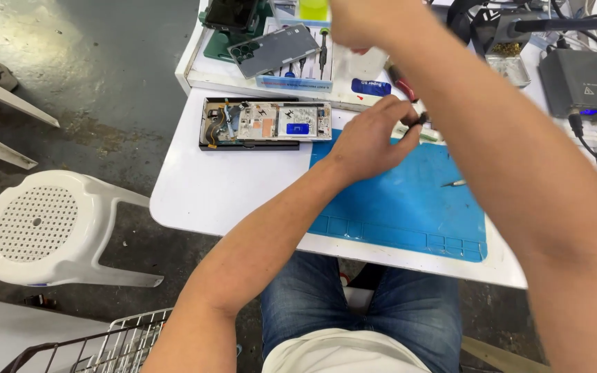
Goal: Cleaning a small electronic component and a mobile phone frame using a toothbrush, cleaning liquid, and a cloth at a repair station.
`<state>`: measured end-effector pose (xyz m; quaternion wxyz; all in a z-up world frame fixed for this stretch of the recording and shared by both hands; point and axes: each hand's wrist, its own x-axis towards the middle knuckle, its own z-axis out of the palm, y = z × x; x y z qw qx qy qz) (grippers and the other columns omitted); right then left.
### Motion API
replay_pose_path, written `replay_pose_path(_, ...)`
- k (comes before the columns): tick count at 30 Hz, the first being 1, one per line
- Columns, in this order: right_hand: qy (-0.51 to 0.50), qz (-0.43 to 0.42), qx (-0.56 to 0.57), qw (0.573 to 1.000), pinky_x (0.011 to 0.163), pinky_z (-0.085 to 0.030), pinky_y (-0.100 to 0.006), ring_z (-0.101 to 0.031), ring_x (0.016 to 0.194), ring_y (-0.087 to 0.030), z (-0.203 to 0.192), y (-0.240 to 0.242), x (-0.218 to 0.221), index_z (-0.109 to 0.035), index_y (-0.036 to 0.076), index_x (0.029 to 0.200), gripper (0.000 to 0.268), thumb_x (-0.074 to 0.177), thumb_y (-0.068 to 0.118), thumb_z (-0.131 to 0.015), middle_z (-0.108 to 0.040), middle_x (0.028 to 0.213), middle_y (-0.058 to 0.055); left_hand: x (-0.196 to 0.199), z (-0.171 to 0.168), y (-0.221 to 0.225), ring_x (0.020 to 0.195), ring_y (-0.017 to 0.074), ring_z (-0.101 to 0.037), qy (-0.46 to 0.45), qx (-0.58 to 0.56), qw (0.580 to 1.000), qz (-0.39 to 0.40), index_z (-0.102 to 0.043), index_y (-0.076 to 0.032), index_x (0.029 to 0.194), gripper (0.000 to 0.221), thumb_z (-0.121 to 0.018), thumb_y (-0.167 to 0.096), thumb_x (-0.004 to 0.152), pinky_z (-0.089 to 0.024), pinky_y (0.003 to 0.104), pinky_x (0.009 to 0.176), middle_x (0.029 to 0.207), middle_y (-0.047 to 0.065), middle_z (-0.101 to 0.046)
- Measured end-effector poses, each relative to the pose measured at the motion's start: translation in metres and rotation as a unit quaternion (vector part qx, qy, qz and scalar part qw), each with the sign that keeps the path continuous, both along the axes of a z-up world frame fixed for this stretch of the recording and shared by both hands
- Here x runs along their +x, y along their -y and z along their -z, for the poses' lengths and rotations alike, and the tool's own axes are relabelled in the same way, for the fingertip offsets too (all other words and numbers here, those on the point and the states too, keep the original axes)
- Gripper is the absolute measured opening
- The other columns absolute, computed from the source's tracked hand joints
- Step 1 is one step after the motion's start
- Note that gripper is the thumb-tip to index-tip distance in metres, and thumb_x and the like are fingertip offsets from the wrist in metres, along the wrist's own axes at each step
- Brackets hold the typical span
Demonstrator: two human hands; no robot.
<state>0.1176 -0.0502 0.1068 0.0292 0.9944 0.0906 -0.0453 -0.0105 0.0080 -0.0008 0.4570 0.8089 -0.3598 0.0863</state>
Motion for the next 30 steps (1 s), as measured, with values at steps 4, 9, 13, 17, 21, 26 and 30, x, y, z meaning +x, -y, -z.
replay_pose_path(4,0.005,-0.032,0.134,0.99,0.056,-0.049,-0.041,-0.063,0.059,-0.023,-0.041,0.039,-0.08,-0.062,0.007,0.093,0.002,0.094,0.006,-0.063,-0.067,0.071,-0.011,-0.001,-0.009,0.0,0.078,0.0173,-0.071,-0.112,-0.11,0.988,0.006,-0.05,-0.018,0.087,0.017,-0.056,-0.033,0.092,-0.051,0.037,0.067,0.082,-0.001,-0.067)
replay_pose_path(9,0.012,-0.103,0.314,0.944,0.07,-0.052,-0.029,-0.066,0.077,-0.012,-0.041,0.112,-0.147,-0.071,0.004,0.118,0.016,0.103,0.006,-0.069,-0.07,0.091,-0.003,0.018,0.004,0.017,0.061,0.0161,-0.058,-0.488,-0.372,0.788,0.051,-0.062,-0.01,0.108,0.026,-0.057,-0.007,0.083,-0.037,0.03,0.037,0.071,0.008,-0.058)
replay_pose_path(13,-0.044,-0.008,0.413,0.909,0.064,-0.051,-0.025,-0.056,0.072,-0.008,-0.014,0.134,-0.179,-0.076,0.01,0.118,0.024,0.096,0.003,-0.068,-0.065,0.08,-0.003,-0.007,-0.036,0.002,0.059,0.0105,-0.036,-0.545,-0.34,0.751,0.151,-0.067,-0.012,0.118,0.054,-0.059,-0.054,0.085,-0.021,0.025,0.045,0.077,0.001,-0.046)
replay_pose_path(17,-0.076,0.032,0.48,0.873,0.061,-0.05,-0.029,-0.062,0.065,-0.015,0.014,0.148,-0.182,-0.072,0.01,0.118,0.022,0.096,0.007,-0.07,-0.06,0.072,-0.005,-0.015,-0.034,0.004,0.061,0.0095,-0.043,-0.432,-0.161,0.881,0.102,-0.059,-0.015,0.123,0.047,-0.073,-0.038,0.085,-0.028,0.025,0.042,0.084,0.002,-0.055)
replay_pose_path(21,-0.023,0.028,0.565,0.824,0.06,-0.057,-0.031,-0.06,0.068,-0.018,0.05,0.164,-0.174,-0.072,-0.006,0.119,0.037,0.082,-0.011,-0.068,-0.064,0.079,-0.013,-0.002,-0.005,0.006,0.057,0.0025,-0.052,-0.397,-0.217,0.884,0.12,-0.069,-0.004,0.113,0.022,-0.074,-0.018,0.097,-0.041,0.016,0.036,0.084,0.002,-0.06)
replay_pose_path(26,-0.062,0.042,0.598,0.798,0.062,-0.058,-0.03,-0.06,0.074,-0.015,0.054,0.166,-0.183,-0.073,-0.007,0.116,0.033,0.083,-0.008,-0.069,-0.063,0.082,-0.011,-0.001,-0.003,0.007,0.057,0.0047,-0.053,-0.424,-0.242,0.863,0.131,-0.071,-0.004,0.11,0.019,-0.074,-0.019,0.098,-0.039,0.017,0.034,0.08,0.0,-0.05)
replay_pose_path(30,-0.124,0.071,0.663,0.734,0.063,-0.065,-0.033,-0.067,0.076,-0.018,0.08,0.166,-0.17,-0.074,-0.004,0.109,0.024,0.09,0.011,-0.077,-0.067,0.084,-0.014,0.0,-0.005,0.008,0.054,0.0036,-0.051,-0.407,-0.233,0.875,0.116,-0.071,-0.003,0.109,0.018,-0.072,-0.017,0.099,-0.038,0.017,0.033,0.078,0.0,-0.049)
